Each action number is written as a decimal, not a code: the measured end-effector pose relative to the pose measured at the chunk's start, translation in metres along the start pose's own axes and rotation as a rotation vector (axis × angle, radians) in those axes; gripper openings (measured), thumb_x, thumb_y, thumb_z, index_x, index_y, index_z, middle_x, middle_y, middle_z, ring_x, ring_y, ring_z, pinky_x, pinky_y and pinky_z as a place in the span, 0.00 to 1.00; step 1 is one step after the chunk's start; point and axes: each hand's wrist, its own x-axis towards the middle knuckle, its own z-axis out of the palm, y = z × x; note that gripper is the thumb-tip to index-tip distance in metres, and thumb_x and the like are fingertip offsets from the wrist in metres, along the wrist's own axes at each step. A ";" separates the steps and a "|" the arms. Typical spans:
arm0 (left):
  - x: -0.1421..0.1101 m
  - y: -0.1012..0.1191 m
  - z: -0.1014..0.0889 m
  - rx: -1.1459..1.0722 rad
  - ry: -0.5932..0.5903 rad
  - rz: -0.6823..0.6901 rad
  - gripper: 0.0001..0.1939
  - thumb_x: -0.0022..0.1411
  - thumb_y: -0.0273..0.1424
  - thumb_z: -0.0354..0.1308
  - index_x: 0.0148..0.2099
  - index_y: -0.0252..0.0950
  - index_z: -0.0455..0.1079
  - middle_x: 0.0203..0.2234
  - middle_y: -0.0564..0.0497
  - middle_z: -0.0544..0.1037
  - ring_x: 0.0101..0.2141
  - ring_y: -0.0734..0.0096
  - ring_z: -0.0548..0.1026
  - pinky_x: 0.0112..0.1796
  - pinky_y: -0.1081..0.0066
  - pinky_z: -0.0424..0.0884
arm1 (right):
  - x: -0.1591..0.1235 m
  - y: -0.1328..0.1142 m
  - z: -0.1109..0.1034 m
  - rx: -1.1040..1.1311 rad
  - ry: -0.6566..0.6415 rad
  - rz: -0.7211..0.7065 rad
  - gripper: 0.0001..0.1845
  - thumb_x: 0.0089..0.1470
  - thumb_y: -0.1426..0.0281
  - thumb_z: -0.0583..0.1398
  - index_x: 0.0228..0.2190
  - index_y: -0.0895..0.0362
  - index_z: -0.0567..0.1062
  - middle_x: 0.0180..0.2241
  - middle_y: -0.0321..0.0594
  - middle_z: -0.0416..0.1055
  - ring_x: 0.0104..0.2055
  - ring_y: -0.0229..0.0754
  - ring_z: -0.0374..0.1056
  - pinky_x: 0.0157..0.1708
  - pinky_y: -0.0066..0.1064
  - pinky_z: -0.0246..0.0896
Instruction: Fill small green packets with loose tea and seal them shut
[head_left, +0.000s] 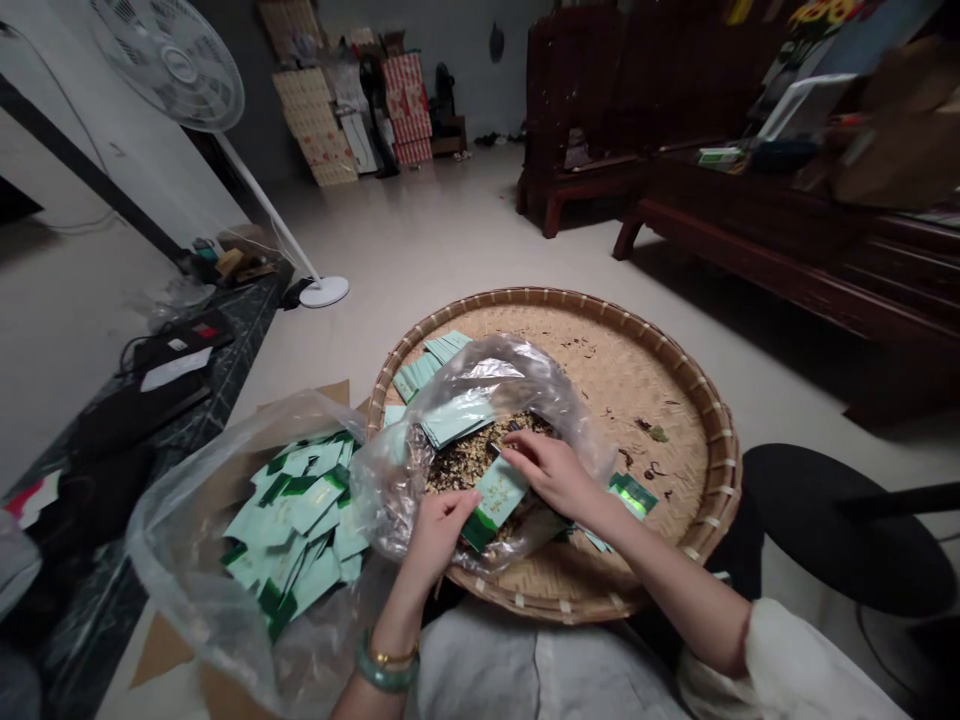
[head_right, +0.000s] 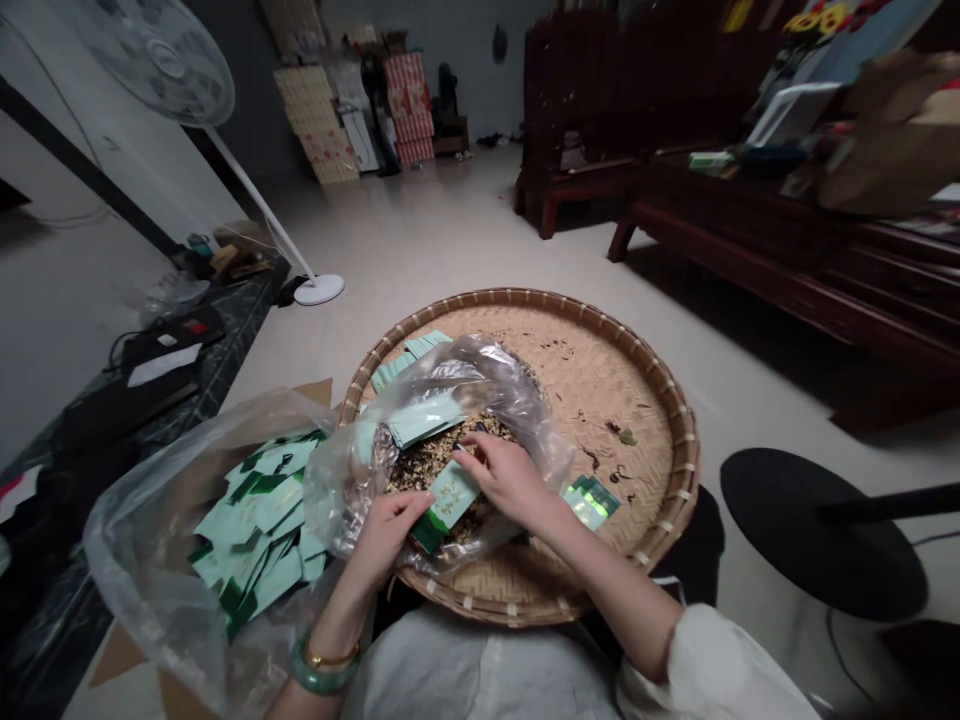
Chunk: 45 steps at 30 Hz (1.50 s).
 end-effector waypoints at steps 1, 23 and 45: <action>-0.001 0.000 0.001 0.008 -0.027 0.004 0.18 0.52 0.42 0.60 0.22 0.32 0.76 0.16 0.52 0.73 0.21 0.72 0.65 0.23 0.75 0.60 | 0.001 -0.002 0.006 0.011 0.007 -0.013 0.14 0.60 0.60 0.53 0.31 0.56 0.73 0.28 0.39 0.73 0.30 0.40 0.67 0.31 0.29 0.57; -0.013 0.003 -0.017 -0.875 0.424 0.154 0.27 0.53 0.50 0.59 0.49 0.38 0.72 0.41 0.43 0.79 0.35 0.66 0.78 0.31 0.72 0.71 | 0.084 -0.010 0.057 -0.405 -0.171 -0.322 0.13 0.58 0.69 0.57 0.45 0.56 0.74 0.46 0.46 0.73 0.48 0.49 0.66 0.48 0.36 0.58; -0.005 0.005 -0.016 -0.779 0.419 0.057 0.20 0.48 0.33 0.66 0.45 0.34 0.72 0.38 0.44 0.79 0.29 0.72 0.77 0.26 0.77 0.69 | 0.119 -0.019 0.055 -0.426 -0.241 -0.328 0.15 0.42 0.73 0.68 0.36 0.57 0.76 0.42 0.46 0.71 0.44 0.50 0.66 0.41 0.32 0.61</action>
